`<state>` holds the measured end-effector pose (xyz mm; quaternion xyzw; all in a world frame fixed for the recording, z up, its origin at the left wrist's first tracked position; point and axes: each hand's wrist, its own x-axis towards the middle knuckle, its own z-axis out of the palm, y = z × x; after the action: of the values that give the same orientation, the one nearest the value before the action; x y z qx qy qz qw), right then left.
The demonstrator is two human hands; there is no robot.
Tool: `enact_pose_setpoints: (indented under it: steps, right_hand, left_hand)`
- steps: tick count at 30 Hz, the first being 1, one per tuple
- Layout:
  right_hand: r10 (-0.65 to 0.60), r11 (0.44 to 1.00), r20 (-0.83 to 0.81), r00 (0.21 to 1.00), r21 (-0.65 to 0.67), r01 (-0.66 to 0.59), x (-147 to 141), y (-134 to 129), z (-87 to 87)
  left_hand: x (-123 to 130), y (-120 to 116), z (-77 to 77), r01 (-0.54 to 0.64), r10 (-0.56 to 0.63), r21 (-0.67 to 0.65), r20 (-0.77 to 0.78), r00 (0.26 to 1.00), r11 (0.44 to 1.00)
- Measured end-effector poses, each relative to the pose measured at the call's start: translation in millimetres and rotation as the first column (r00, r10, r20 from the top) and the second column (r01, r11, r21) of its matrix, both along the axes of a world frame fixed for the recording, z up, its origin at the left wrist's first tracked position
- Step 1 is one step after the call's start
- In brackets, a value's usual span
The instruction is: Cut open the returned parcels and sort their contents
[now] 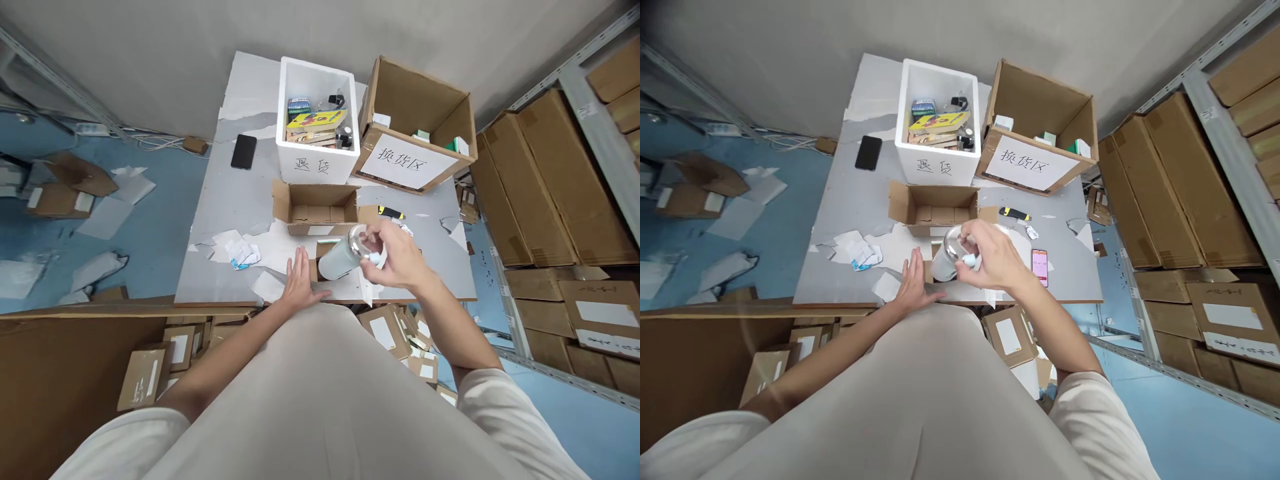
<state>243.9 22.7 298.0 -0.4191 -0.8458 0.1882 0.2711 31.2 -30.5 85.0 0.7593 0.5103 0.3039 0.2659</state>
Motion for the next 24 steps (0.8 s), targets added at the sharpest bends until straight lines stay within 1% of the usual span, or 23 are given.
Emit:
enact_pose_setpoints:
  steps: [2,3,4,6,8,9,11,12,13,14,15,17,20,22,24]
  right_hand:
    - [-0.057,0.998,-0.108,0.993,-0.038,0.053,3.6,14.6,15.6]
    - [-0.087,0.994,-0.161,0.983,-0.074,0.076,4.7,22.9,21.3]
    - [-0.115,0.989,-0.218,0.969,-0.116,0.091,5.5,31.7,25.2]
    - [-0.171,0.971,-0.342,0.924,-0.217,0.1,6.0,48.8,27.1]
    - [-0.235,0.936,-0.468,0.852,-0.346,0.067,5.8,62.8,21.3]
    - [-0.269,0.906,-0.522,0.81,-0.422,0.029,5.6,68.1,16.2]
    - [-0.334,0.82,-0.598,0.729,-0.565,-0.087,5.2,75.2,3.3]
    - [-0.361,0.772,-0.624,0.693,-0.617,-0.153,4.9,77.2,-3.5]
    - [-0.384,0.729,-0.643,0.663,-0.652,-0.21,4.6,78.6,-10.0]
    - [-0.403,0.697,-0.656,0.638,-0.672,-0.251,4.2,79.4,-15.7]
    - [-0.419,0.678,-0.664,0.62,-0.683,-0.273,3.7,79.9,-20.5]
    - [-0.445,0.664,-0.664,0.6,-0.695,-0.276,3.0,80.6,-26.8]
    - [-0.465,0.664,-0.647,0.605,-0.706,-0.246,3.5,81.7,-30.1]
    - [-0.457,0.672,-0.645,0.613,-0.702,-0.238,5.3,82.1,-30.8]
    - [-0.422,0.693,-0.664,0.618,-0.675,-0.251,8.0,81.7,-31.2]
  left_hand:
    - [4.6,1.1,22.0,-0.043,0.029,0.063,0.199,0.98,0.997]
    - [8.3,2.9,34.2,-0.053,0.024,0.081,0.322,0.947,0.995]
    - [12.5,5.3,46.4,-0.059,0.016,0.083,0.443,0.896,0.995]
    - [21.2,10.8,68.9,-0.057,0.033,0.017,0.639,0.768,0.998]
    - [27.7,15.1,85.2,-0.026,0.098,-0.106,0.758,0.645,0.994]
    - [29.6,16.0,90.4,0.005,0.133,-0.168,0.795,0.592,0.986]
    - [31.2,15.0,95.3,0.091,0.186,-0.268,0.839,0.512,0.959]
    - [31.3,13.3,95.7,0.127,0.208,-0.304,0.849,0.487,0.944]
    - [31.4,11.0,95.2,0.152,0.228,-0.333,0.852,0.472,0.93]
    - [31.6,8.6,94.5,0.169,0.246,-0.358,0.85,0.465,0.918]
    - [32.0,6.2,93.7,0.178,0.264,-0.38,0.846,0.463,0.908]
    - [33.4,2.8,93.0,0.189,0.293,-0.414,0.838,0.46,0.89]
    - [35.6,1.7,94.6,0.197,0.321,-0.444,0.832,0.453,0.874]
    - [35.9,2.3,97.4,0.2,0.346,-0.467,0.827,0.442,0.861]
    - [35.5,2.6,100.7,0.246,0.379,-0.5,0.83,0.41,0.83]
